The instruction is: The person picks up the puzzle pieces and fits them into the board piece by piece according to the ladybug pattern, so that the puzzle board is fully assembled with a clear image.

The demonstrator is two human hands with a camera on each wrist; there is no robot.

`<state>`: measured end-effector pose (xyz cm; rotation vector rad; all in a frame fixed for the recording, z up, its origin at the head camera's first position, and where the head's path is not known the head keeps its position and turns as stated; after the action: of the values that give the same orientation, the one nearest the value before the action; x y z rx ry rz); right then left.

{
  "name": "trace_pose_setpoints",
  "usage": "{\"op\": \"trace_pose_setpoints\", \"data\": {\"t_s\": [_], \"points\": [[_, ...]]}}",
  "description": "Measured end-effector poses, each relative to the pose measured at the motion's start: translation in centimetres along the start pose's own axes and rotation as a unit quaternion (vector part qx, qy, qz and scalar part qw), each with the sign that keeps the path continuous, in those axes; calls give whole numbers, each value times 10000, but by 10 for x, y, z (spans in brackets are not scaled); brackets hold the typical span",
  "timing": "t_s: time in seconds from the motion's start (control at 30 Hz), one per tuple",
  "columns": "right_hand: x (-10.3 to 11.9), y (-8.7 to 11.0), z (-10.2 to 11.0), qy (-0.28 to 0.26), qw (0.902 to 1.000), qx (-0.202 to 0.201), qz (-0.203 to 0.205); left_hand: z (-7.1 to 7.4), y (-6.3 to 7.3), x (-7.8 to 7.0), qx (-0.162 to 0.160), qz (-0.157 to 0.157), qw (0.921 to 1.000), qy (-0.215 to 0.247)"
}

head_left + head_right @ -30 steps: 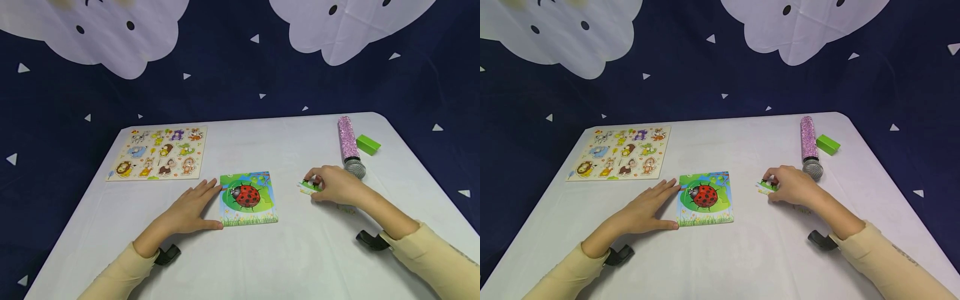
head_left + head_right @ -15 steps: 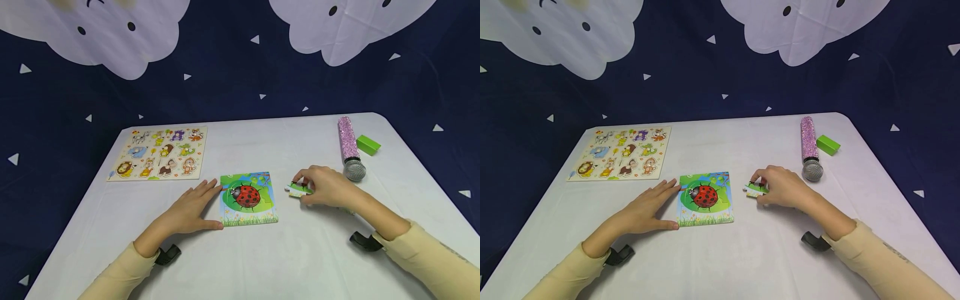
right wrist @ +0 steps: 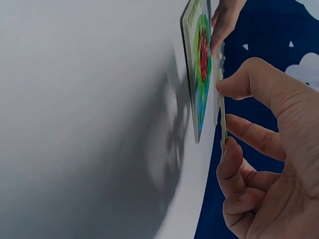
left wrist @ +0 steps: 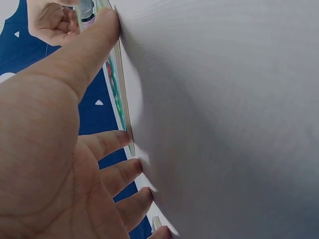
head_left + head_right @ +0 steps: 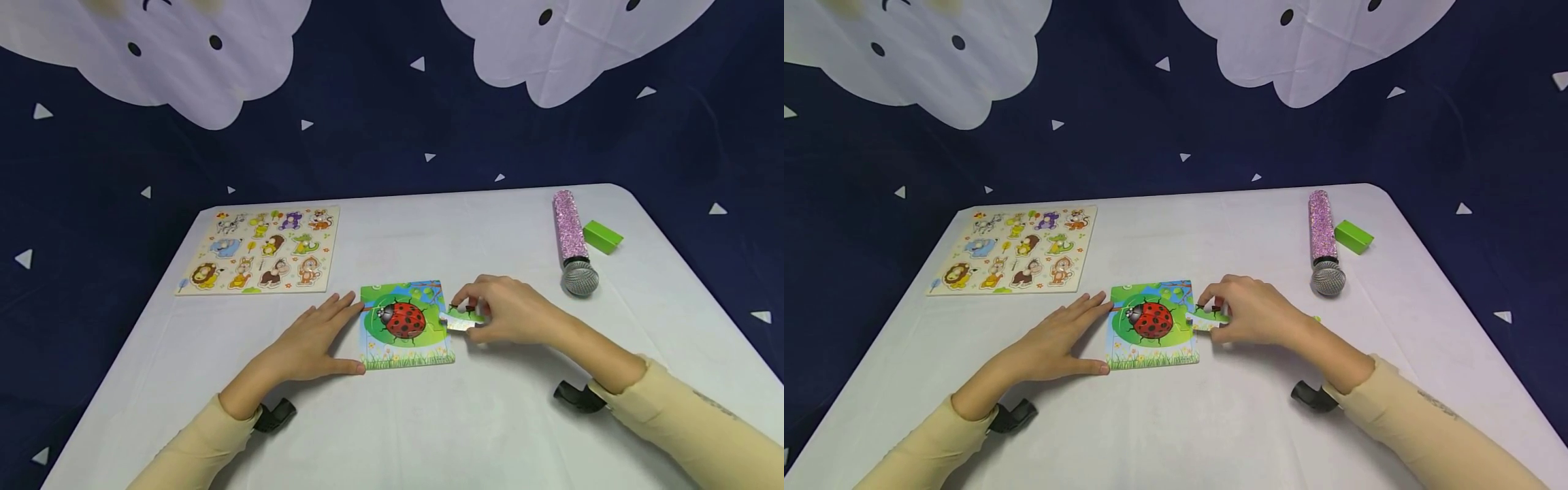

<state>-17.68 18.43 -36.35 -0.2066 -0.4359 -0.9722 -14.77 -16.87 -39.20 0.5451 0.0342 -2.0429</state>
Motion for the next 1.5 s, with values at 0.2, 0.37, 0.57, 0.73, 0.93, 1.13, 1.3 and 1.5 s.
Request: {"op": "trace_pose_setpoints", "data": {"t_s": [0.2,0.37,0.57,0.73,0.93,1.13,1.3,1.5], "points": [[11,-6,-5,9,9997,73,226,0,0,0,12,-4,10000,17],[22,-11,-9,42,9991,117,413,0,0,0,31,1,10000,19],[33,-17,-16,-7,9979,237,598,0,0,1,33,1,10000,-2],[38,-20,-22,37,9971,355,674,0,0,0,53,10,10000,-9],[44,-23,-29,118,9954,449,839,1,0,0,59,-2,10000,1],[50,-26,-34,53,9934,591,982,1,0,1,60,-20,10000,14],[54,-28,-36,12,9921,663,1069,1,0,2,44,-43,10000,32],[57,-31,-39,87,9916,675,1099,1,0,2,36,-32,10000,30]]}}
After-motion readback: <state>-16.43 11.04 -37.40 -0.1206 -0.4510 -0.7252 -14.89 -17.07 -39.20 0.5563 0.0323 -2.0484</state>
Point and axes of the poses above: each hand's wrist, its own y-axis away from the middle knuckle, its own z-axis out of the back of the hand, x = y × z, the point moved 2 cm from there along -y, towards the middle knuckle
